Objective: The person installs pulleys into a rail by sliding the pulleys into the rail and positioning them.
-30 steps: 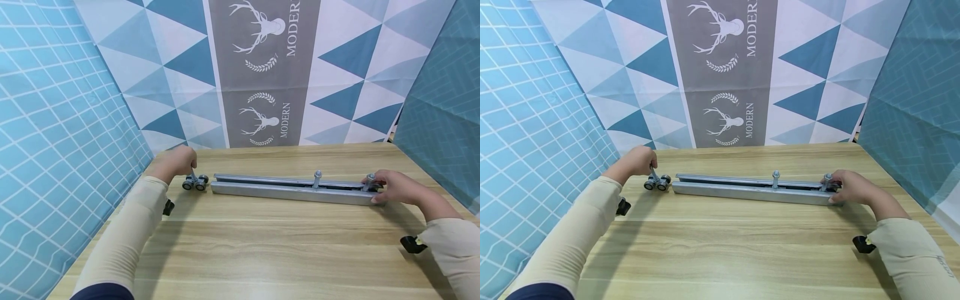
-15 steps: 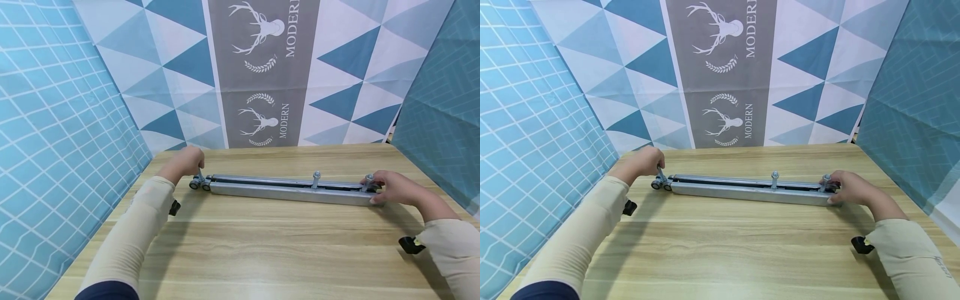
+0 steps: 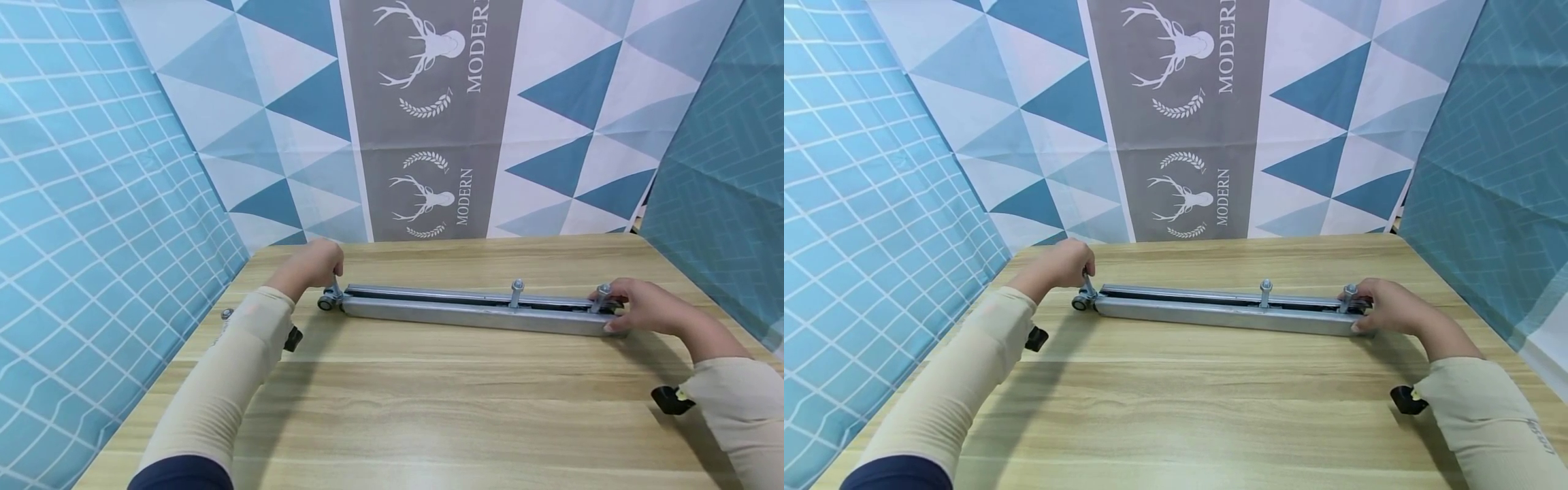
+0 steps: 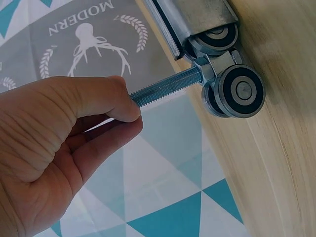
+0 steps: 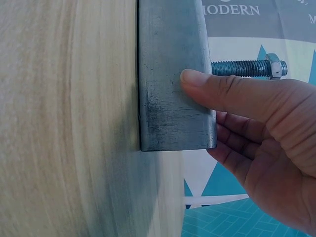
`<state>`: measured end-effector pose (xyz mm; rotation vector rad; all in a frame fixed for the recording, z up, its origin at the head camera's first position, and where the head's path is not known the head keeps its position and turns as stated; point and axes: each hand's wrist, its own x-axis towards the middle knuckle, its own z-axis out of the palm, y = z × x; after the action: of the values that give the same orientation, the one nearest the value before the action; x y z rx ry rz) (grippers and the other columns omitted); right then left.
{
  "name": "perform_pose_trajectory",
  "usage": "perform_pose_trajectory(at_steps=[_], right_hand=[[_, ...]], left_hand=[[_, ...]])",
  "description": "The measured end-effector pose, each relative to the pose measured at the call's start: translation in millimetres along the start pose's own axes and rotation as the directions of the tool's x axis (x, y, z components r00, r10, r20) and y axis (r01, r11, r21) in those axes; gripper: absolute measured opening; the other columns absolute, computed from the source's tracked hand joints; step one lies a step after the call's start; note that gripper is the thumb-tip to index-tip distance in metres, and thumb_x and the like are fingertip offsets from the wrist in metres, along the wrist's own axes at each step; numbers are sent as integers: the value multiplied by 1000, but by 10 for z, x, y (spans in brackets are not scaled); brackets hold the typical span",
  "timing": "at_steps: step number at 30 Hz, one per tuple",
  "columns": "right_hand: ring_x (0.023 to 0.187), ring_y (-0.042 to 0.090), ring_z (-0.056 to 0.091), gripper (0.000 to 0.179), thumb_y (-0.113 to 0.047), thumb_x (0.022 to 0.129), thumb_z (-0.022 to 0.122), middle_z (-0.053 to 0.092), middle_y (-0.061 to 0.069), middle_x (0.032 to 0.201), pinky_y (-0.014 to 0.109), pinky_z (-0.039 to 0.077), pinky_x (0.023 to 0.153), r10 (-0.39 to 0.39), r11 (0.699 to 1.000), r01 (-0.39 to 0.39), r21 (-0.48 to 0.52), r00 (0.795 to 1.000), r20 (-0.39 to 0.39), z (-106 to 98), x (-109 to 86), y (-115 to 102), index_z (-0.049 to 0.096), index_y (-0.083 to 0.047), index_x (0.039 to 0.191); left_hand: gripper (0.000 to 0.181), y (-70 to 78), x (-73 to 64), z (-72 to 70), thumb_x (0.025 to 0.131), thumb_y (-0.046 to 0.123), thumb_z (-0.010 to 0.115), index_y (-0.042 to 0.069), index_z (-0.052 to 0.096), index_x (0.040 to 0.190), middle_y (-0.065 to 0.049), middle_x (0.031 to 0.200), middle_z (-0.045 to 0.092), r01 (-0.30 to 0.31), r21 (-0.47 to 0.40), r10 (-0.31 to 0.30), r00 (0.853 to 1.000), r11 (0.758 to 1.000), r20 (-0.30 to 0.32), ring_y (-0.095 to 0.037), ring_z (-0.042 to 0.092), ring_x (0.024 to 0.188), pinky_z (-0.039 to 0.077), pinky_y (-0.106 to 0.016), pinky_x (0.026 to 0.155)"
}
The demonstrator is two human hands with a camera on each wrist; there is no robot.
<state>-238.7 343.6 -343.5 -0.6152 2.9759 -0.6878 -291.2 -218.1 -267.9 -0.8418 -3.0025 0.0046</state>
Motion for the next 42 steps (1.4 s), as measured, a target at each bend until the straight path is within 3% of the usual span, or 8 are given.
perform_pose_trajectory(at_steps=[13, 28, 42], right_hand=[[101, 31, 58, 55, -16, 66, 89, 66, 11, 106, 45, 47, 78, -9, 1000, 9, -24, 1000, -9, -8, -3, -3, 67, 1, 113], [100, 35, 58, 59, -16, 66, 89, 65, 11, 104, 51, 47, 80, 3, 1000, -3, -11, 1000, 7, -11, 5, 2, 66, 3, 117], [102, 37, 58, 60, -16, 65, 89, 65, 11, 104, 55, 47, 83, -1, 1000, 1, -1, 1000, 6, -8, 7, -2, 65, 4, 117]], left_hand=[[43, 90, 82, -11, 67, -19, 45, 17, 23, 59, 4, 58, 10, -18, -7, 19, 999, 1000, 32, -14, 8, 55, 14, -32, 56], [40, 231, 203, -46, 64, -17, 44, 16, 22, 59, 3, 58, 10, -59, -8, 59, 994, 998, 88, -14, 8, 56, 13, -32, 55], [38, 426, 305, -23, 63, -17, 39, 16, 21, 60, 3, 59, 9, -129, 21, 126, 988, 991, 89, -14, 7, 56, 12, -31, 55]])
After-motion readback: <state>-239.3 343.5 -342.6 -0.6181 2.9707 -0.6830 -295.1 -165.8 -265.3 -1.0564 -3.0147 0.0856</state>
